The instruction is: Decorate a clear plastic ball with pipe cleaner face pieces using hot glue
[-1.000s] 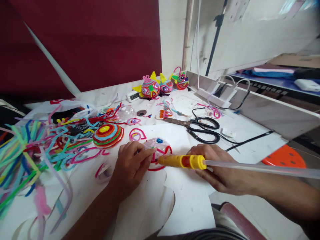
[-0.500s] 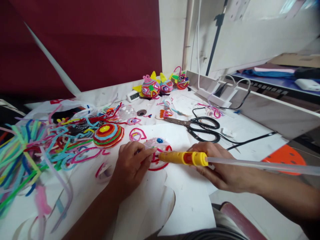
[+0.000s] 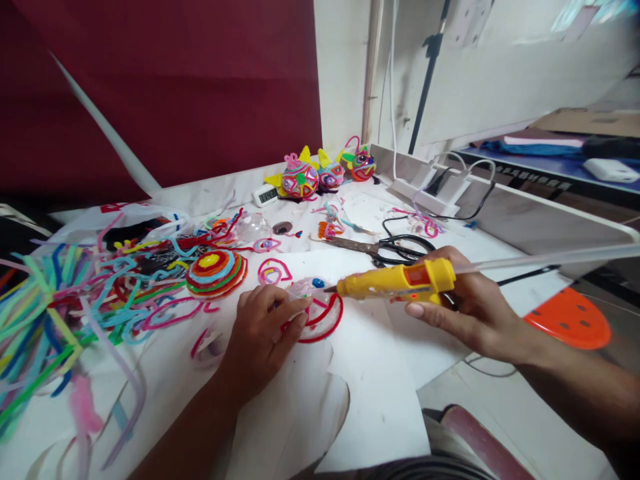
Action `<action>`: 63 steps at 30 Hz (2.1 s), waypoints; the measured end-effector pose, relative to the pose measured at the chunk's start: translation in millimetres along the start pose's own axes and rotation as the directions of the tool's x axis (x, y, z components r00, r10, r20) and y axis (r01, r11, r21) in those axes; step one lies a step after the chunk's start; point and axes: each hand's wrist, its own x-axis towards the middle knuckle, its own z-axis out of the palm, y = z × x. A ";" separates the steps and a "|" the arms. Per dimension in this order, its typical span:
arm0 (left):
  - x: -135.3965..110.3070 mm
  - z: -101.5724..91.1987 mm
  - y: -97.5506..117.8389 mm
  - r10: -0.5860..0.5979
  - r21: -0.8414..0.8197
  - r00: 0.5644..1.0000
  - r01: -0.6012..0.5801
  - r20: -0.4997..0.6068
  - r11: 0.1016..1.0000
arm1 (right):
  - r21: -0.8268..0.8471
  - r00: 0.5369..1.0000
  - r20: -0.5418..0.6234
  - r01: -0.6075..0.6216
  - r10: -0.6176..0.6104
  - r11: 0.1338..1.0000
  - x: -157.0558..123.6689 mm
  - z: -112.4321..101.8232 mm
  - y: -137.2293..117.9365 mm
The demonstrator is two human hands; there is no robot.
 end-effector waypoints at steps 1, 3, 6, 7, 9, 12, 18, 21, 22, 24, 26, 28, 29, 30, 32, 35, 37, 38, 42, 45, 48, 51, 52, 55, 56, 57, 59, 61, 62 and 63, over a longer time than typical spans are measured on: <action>0.0 -0.1 0.3 0.003 0.003 1.000 -0.003 0.000 1.000 | 0.004 1.000 -0.017 -0.019 0.020 1.000 0.6 -1.7 1.3; -0.1 -0.4 1.0 0.006 0.013 1.000 -0.006 -0.002 1.000 | 0.037 0.998 -0.025 -0.065 0.066 0.997 1.4 -4.6 4.3; -0.5 -0.3 1.6 0.000 0.022 1.000 0.000 -0.004 1.000 | 0.141 0.987 -0.026 -0.152 0.157 0.978 2.6 -8.0 8.9; -0.7 -0.1 1.6 -0.002 0.024 1.000 0.002 -0.007 1.000 | 0.180 0.981 -0.025 -0.187 0.194 0.966 3.4 -9.0 10.0; -0.9 0.4 1.3 -0.005 0.027 1.000 0.006 -0.012 1.000 | 0.267 0.962 -0.007 -0.262 0.273 0.928 5.7 -10.9 12.1; -0.5 0.9 1.0 -0.003 0.031 1.000 0.003 -0.011 1.000 | 0.406 0.932 0.053 -0.348 0.358 0.845 9.9 -13.3 16.5; -0.1 0.3 1.5 -0.008 0.047 1.000 0.008 -0.004 0.999 | 0.470 0.902 0.155 -0.427 0.404 0.773 14.1 -16.7 30.3; -1.1 -0.1 1.2 -0.007 0.046 1.000 0.008 -0.005 0.999 | 0.471 0.882 0.222 -0.470 0.415 0.746 16.8 -19.3 32.7; -1.2 -0.2 0.9 -0.004 0.044 1.000 0.004 -0.004 0.999 | 0.470 0.874 0.243 -0.486 0.421 0.737 18.1 -20.2 33.1; -1.2 -0.4 0.2 0.008 0.047 1.000 -0.008 -0.004 0.999 | 0.469 0.860 0.273 -0.511 0.431 0.720 21.0 -22.3 34.6; -0.7 -0.4 -0.9 0.026 0.055 1.000 -0.026 -0.008 0.998 | 0.475 0.854 0.286 -0.520 0.435 0.710 24.4 -24.2 37.5; -0.4 0.0 -2.4 0.044 0.064 0.999 -0.042 -0.018 0.997 | 0.476 0.850 0.283 -0.526 0.444 0.705 28.1 -26.0 41.8; -0.6 0.4 -3.3 0.048 0.067 0.999 -0.047 -0.016 0.997 | 0.473 0.847 0.267 -0.530 0.459 0.703 30.2 -26.6 44.2; -1.0 0.9 -4.3 0.052 0.069 0.998 -0.050 -0.020 0.996 | 0.467 0.842 0.245 -0.537 0.482 0.702 32.3 -27.1 46.7; -2.3 2.0 -6.6 0.056 0.072 0.998 -0.055 -0.017 0.996 | 0.439 0.829 0.201 -0.552 0.521 0.709 36.4 -27.3 52.0; -4.3 3.7 -9.5 0.057 0.060 0.998 -0.055 -0.032 0.997 | 0.319 0.843 0.155 -0.537 0.515 0.781 41.9 -25.6 60.5; -4.9 4.3 -10.5 0.059 0.058 0.998 -0.057 -0.034 0.997 | 0.224 0.863 0.123 -0.506 0.491 0.833 44.7 -23.5 66.9; -5.0 4.4 -10.8 0.063 0.060 0.997 -0.061 -0.033 0.996 | 0.181 0.870 0.105 -0.494 0.482 0.851 45.8 -22.4 70.0; -3.9 3.8 -10.4 0.079 0.065 0.997 -0.077 -0.020 0.995 | 0.020 0.883 0.049 -0.468 0.467 0.884 49.7 -19.7 79.2; -3.0 3.2 -9.2 0.084 0.077 0.996 -0.082 -0.021 0.994 | -0.134 0.897 0.027 -0.435 0.442 0.891 52.0 -20.1 80.3; -2.9 2.5 -6.9 0.077 0.079 0.997 -0.075 -0.019 0.994 | -0.291 0.918 0.005 -0.377 0.396 0.879 52.5 -20.5 77.9; -3.2 1.8 -4.8 0.064 0.060 0.998 -0.064 -0.010 0.996 | -0.418 0.942 -0.030 -0.316 0.335 0.851 50.0 -17.5 70.8; -3.2 1.6 -4.3 0.060 0.055 0.998 -0.060 -0.010 0.997 | -0.446 0.954 -0.028 -0.278 0.298 0.851 48.4 -15.1 66.4; -3.4 1.1 -3.6 0.044 0.043 0.999 -0.044 -0.010 0.998 | -0.416 0.995 0.104 0.035 0.009 0.909 42.9 -2.4 46.2; -3.4 1.1 -3.6 0.041 0.037 0.999 -0.041 -0.010 0.998 | -0.349 0.976 0.171 0.186 -0.133 0.918 41.3 3.6 38.0; -3.4 1.0 -3.6 0.040 0.032 0.999 -0.039 -0.008 0.999 | -0.270 0.940 0.229 0.311 -0.253 0.911 40.1 10.3 29.9; -3.3 1.0 -3.7 0.040 0.022 0.999 -0.040 -0.008 0.999 | -0.156 0.864 0.318 0.454 -0.390 0.877 39.4 24.3 15.7; -3.2 1.2 -3.6 0.042 0.020 0.999 -0.041 -0.011 0.999 | -0.131 0.813 0.370 0.525 -0.450 0.841 40.6 36.8 7.0; -3.2 1.3 -3.6 0.042 0.023 0.999 -0.042 -0.012 0.999 | -0.139 0.801 0.383 0.543 -0.460 0.828 41.7 41.7 4.9; -3.1 1.4 -3.5 0.042 0.025 0.999 -0.042 -0.012 0.999 | -0.151 0.796 0.389 0.552 -0.464 0.820 42.9 45.6 4.1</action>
